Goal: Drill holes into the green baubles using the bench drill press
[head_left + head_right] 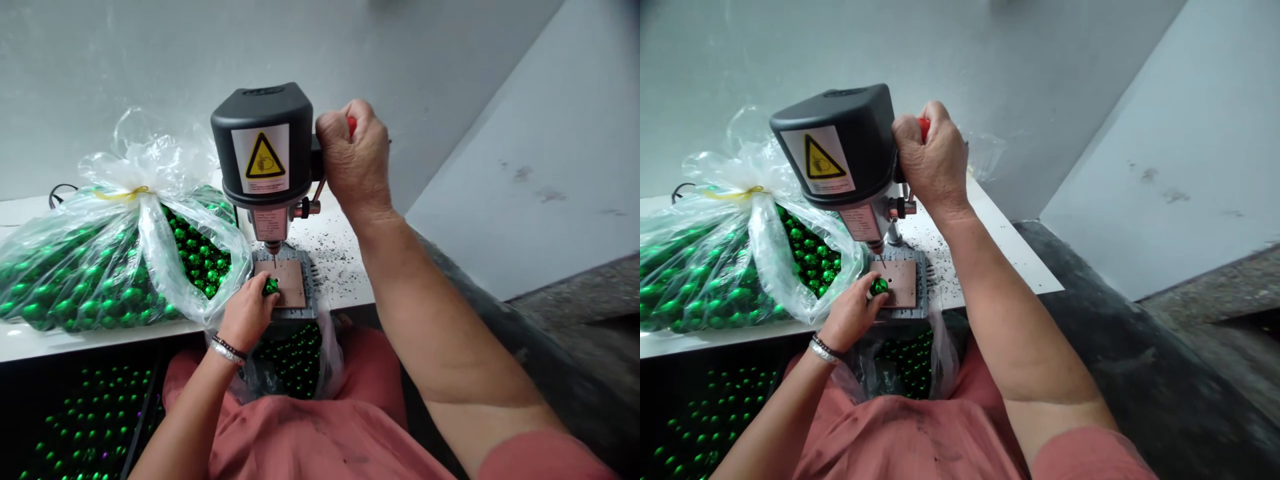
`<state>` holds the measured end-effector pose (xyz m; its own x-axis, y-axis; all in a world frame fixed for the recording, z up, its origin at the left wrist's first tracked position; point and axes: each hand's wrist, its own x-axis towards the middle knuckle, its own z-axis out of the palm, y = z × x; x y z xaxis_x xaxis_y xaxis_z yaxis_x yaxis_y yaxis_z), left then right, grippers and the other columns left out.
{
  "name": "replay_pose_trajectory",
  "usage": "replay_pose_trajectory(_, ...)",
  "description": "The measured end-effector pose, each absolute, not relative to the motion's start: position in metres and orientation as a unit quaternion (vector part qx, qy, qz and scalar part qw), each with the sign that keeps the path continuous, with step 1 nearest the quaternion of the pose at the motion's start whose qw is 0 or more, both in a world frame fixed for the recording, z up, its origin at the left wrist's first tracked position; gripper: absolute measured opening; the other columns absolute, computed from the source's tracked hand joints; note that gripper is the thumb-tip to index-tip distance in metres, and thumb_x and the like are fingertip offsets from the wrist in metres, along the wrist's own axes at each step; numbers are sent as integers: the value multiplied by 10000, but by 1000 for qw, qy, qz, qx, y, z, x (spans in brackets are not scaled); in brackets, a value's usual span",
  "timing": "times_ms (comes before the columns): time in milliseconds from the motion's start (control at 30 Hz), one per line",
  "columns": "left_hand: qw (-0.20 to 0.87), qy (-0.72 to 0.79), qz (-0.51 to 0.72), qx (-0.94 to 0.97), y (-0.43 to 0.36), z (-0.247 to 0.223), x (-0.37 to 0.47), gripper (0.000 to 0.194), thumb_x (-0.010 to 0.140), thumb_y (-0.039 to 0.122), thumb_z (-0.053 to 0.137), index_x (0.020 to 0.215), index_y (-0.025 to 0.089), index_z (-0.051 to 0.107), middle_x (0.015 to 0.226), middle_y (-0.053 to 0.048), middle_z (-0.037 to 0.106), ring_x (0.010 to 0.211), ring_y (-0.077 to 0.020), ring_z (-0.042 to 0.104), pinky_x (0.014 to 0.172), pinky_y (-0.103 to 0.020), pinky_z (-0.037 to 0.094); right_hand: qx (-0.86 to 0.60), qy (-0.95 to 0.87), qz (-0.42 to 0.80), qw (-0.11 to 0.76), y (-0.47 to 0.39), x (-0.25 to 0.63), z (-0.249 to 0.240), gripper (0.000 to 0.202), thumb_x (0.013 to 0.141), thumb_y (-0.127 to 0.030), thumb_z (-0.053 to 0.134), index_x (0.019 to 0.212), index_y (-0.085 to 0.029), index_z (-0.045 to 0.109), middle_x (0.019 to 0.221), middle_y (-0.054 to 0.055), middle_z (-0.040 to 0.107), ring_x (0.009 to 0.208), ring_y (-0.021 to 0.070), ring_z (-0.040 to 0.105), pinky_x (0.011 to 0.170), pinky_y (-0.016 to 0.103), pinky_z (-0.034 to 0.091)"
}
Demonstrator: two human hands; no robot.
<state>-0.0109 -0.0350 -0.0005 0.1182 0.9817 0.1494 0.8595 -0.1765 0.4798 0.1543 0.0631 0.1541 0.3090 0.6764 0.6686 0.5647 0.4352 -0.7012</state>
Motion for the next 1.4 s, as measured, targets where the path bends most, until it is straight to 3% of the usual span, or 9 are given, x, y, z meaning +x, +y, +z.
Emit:
replay_pose_trajectory(200,50,641,112,758,-32,6,-22,421,838,367,479,1193,147,533,1184,-141,553,962,-245,589,820,-333,464,-515,-596,47,614,63,156,154,351,847,-308,470,599,-198,246,574,-67,261,572,46,230,561,202,260)
replay_pose_trajectory(333,33,604,38,796,-31,12,-29,416,892,326,346,1271,204,468,1035,-124,607,811,-229,618,702,-331,469,-527,-588,50,611,63,155,154,353,832,-274,503,593,-195,255,559,-70,274,576,48,236,561,203,255)
replay_pose_trajectory(433,26,594,9,804,-30,12,-32,409,897,321,320,1243,182,491,992,-143,617,809,-254,619,687,-353,470,-514,-587,58,623,63,155,153,346,828,-283,502,593,-196,264,558,-71,273,566,50,238,558,206,259)
replay_pose_trajectory(600,41,572,62,817,-29,5,-37,470,827,224,469,1276,88,441,1173,-196,545,997,-282,575,836,-384,468,-502,-588,62,631,64,156,152,342,826,-295,489,591,-200,259,558,-68,276,563,53,236,559,210,265)
replay_pose_trajectory(700,44,589,100,801,-28,5,-39,415,787,174,496,1184,58,525,1156,-204,540,1003,-265,566,872,-369,457,-491,-592,71,636,63,156,152,331,821,-300,487,594,-206,265,556,-58,300,558,67,255,561,228,267)
replay_pose_trajectory(800,72,614,129,776,-26,14,-36,392,770,238,527,1126,81,577,1077,-169,589,982,-256,572,875,-357,448,-472,-594,76,647,62,157,151,327,812,-327,485,593,-212,271,554,-48,319,555,85,262,560,247,267)
replay_pose_trajectory(933,203,658,177,703,-20,23,-30,406,790,410,482,1096,171,600,881,-60,670,801,-201,619,755,-301,471,-480,-588,74,647,63,156,151,336,811,-302,491,584,-212,259,549,-45,310,557,89,256,559,248,273)
replay_pose_trajectory(1100,338,657,234,633,-8,12,-26,397,778,447,464,1031,182,617,761,-16,667,565,-137,582,564,-248,441,-488,-594,82,635,61,157,153,345,822,-300,495,589,-215,256,564,-42,312,570,88,270,565,243,296)
replay_pose_trajectory(1400,232,668,176,685,2,8,-17,413,766,385,520,1131,215,612,905,-39,688,794,-181,617,695,-258,440,-484,-598,90,633,58,158,153,350,828,-331,491,600,-210,255,579,-50,309,573,75,274,591,233,313)
